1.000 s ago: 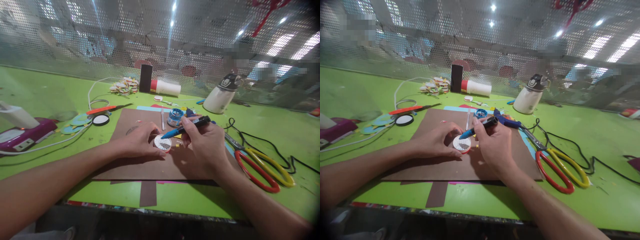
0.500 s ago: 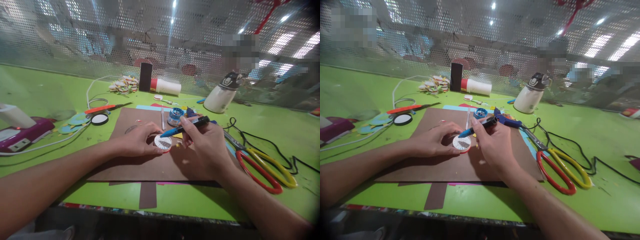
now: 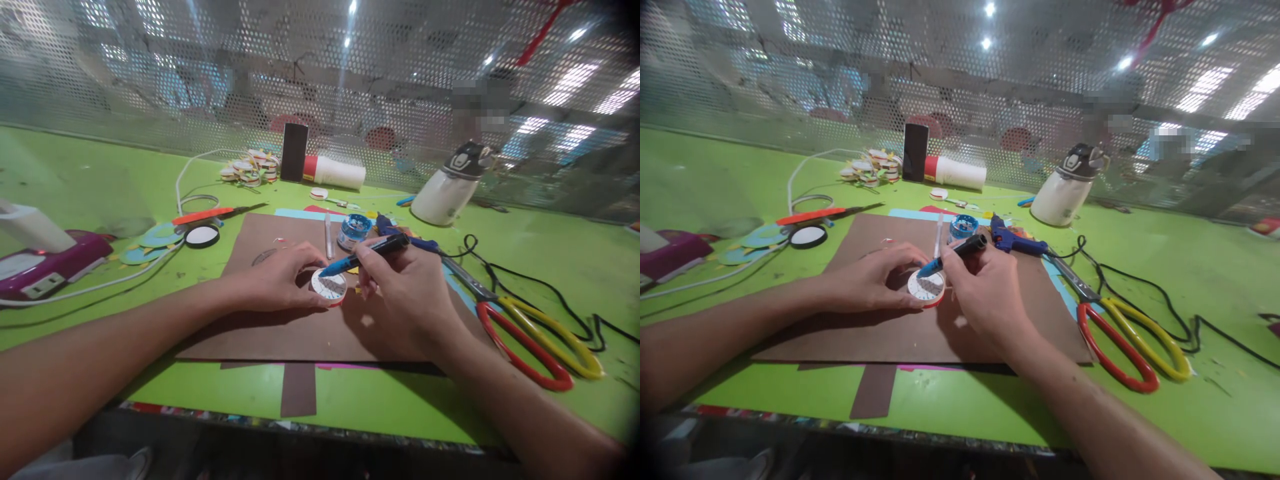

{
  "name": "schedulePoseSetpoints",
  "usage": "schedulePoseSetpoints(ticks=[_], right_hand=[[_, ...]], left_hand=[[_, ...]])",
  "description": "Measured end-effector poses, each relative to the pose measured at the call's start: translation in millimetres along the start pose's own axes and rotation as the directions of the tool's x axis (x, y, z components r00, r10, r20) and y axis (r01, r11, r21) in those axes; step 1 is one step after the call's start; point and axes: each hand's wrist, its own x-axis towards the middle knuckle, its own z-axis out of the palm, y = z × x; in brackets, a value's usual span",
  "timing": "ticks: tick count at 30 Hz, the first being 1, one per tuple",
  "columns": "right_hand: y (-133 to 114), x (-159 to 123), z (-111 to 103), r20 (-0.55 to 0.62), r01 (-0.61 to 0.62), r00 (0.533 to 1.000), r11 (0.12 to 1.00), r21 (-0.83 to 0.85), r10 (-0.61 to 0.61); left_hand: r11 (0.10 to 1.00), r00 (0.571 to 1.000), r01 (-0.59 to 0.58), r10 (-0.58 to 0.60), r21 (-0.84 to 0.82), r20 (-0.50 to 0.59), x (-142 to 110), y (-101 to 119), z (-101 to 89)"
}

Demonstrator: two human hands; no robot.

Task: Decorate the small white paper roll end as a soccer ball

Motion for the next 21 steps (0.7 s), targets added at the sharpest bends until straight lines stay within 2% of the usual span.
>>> schedulePoseSetpoints(ticks=[21], right_hand=[[8.2, 0.9, 2.2, 0.001, 0.005, 1.0, 1.0, 0.008, -0.005]], left_hand=[[0.999, 0.999, -0.037, 0.037, 0.016, -0.006, 0.3, -1.3, 0.0]])
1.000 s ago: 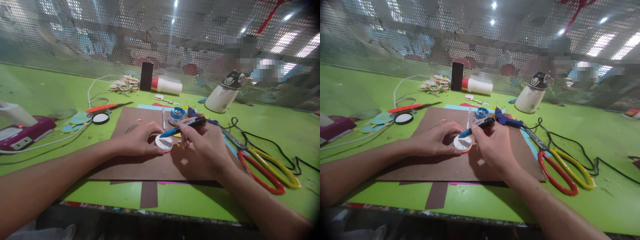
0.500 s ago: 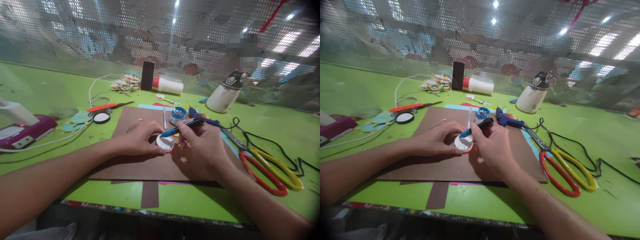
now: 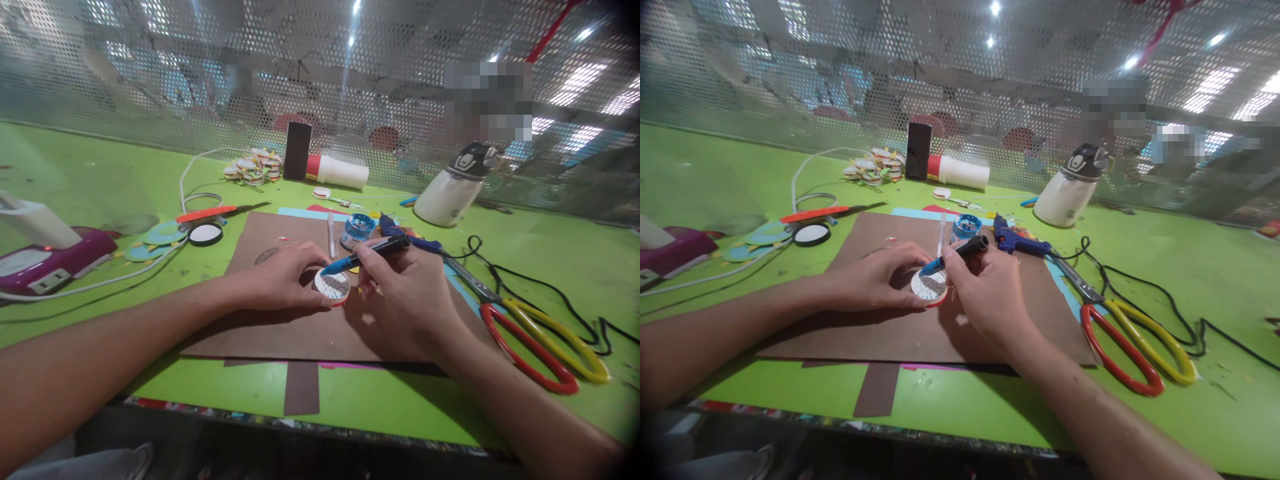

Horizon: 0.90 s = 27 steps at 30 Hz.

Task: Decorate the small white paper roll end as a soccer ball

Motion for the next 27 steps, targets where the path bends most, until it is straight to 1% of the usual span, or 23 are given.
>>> schedulePoseSetpoints(ticks=[10, 18, 21, 24, 27], right_hand=[[-0.2, -0.4, -0.7, 0.004, -0.001, 1.0, 1.0, -0.027, 0.001], [-1.2, -1.3, -0.3, 0.027, 0.028, 0.999, 0.999, 0.016, -0.029], [-5.0, -1.6, 0.1, 0.005, 0.041, 0.999, 0.999, 0.014, -0.041], [-8.7, -1.8, -0.2, -0.018, 0.045, 0.999, 0.998, -0.033, -0.045], [-8.7, -1.9, -0.2, -0.009, 0.04, 0.999, 0.999, -0.023, -0.041]], left_hand=[[1.0, 1.0, -0.015, 0.015, -0.002, 0.002, 1.0, -0.4, 1.2], [1.0, 1.0, -0.01, 0.01, -0.005, 0.002, 0.2, 0.6, 0.2], [1.0, 1.0, -0.004, 0.004, -0.004, 0.007, 0.3, 0.7, 0.3], [1.0, 1.0, 0.009, -0.009, -0.01, 0.01, 0.5, 0.5, 0.1], [1.0, 1.0, -0.005, 0.005, -0.001, 0.009, 0.7, 0.4, -0.2]])
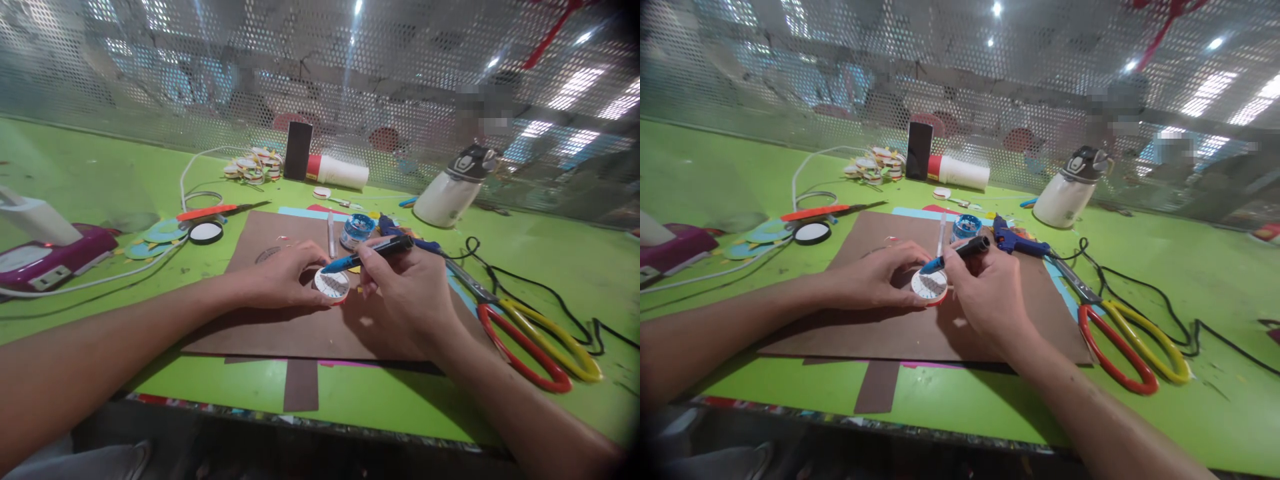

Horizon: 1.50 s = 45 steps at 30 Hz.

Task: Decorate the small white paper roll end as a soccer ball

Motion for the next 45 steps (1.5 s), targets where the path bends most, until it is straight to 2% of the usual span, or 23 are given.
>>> schedulePoseSetpoints(ticks=[4, 13, 24, 29, 34, 40, 45], right_hand=[[4, 0, 1, 0.019, -0.003, 1.0, 0.999, 0.045, 0.002], [8, -1, 1, 0.019, 0.012, 1.0, 0.999, 0.035, -0.013], [10, 1, -1, 0.06, 0.033, 0.998, 0.999, -0.011, -0.033], [10, 2, -1, 0.061, 0.006, 0.998, 0.998, -0.063, -0.002], [14, 3, 1, 0.043, 0.045, 0.998, 0.994, -0.103, -0.041], [17, -1, 3, 0.108, 0.106, 0.99, 0.99, -0.094, -0.096], [18, -3, 4, 0.087, 0.153, 0.986, 0.98, -0.125, -0.143]], left_hand=[[1.0, 1.0, -0.011, 0.011, 0.003, -0.004, 0, 1, 0.2], [1.0, 1.0, -0.005, 0.005, 0.01, -0.008, 0, 1, 0.9], [1.0, 1.0, -0.004, 0.004, -0.003, 0.002, 0, -2, 0.9], [1.0, 1.0, 0.005, -0.005, -0.01, 0.0, 0, -2, 1.2], [1.0, 1.0, 0.009, -0.009, -0.017, 0.0, 1, -3, 1.9], [1.0, 1.0, 0.008, -0.008, -0.009, -0.013, 1, -1, 1.9], [1.0, 1.0, 0.021, -0.021, -0.002, -0.012, 1, 1, 1.5]])
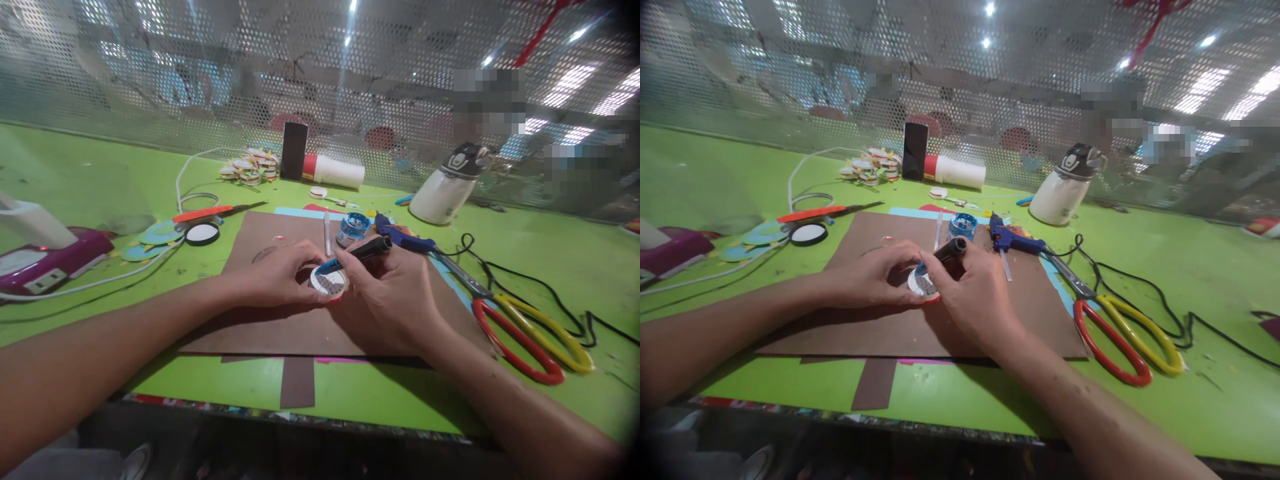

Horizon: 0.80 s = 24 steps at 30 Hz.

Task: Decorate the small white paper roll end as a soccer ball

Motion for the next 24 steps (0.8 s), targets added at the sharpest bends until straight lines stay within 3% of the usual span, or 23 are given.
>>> schedulePoseSetpoints(ticks=[7, 14, 24], right_hand=[[-2, 1, -1, -0.081, -0.022, 0.996, 1.0, 0.013, 0.023], [-21, 6, -10, -0.316, 0.038, 0.948, 0.999, 0.02, -0.03], [-13, 7, -9, -0.246, 0.007, 0.969, 1.0, -0.016, -0.011]], left_hand=[[1.0, 1.0, 0.012, -0.012, 0.006, -0.009, -1, -1, 0.8], [0.998, 0.999, 0.041, -0.041, 0.057, -0.003, 0, 2, 0.3], [0.999, 0.999, 0.041, -0.041, 0.012, -0.02, 0, 1, 2.4]])
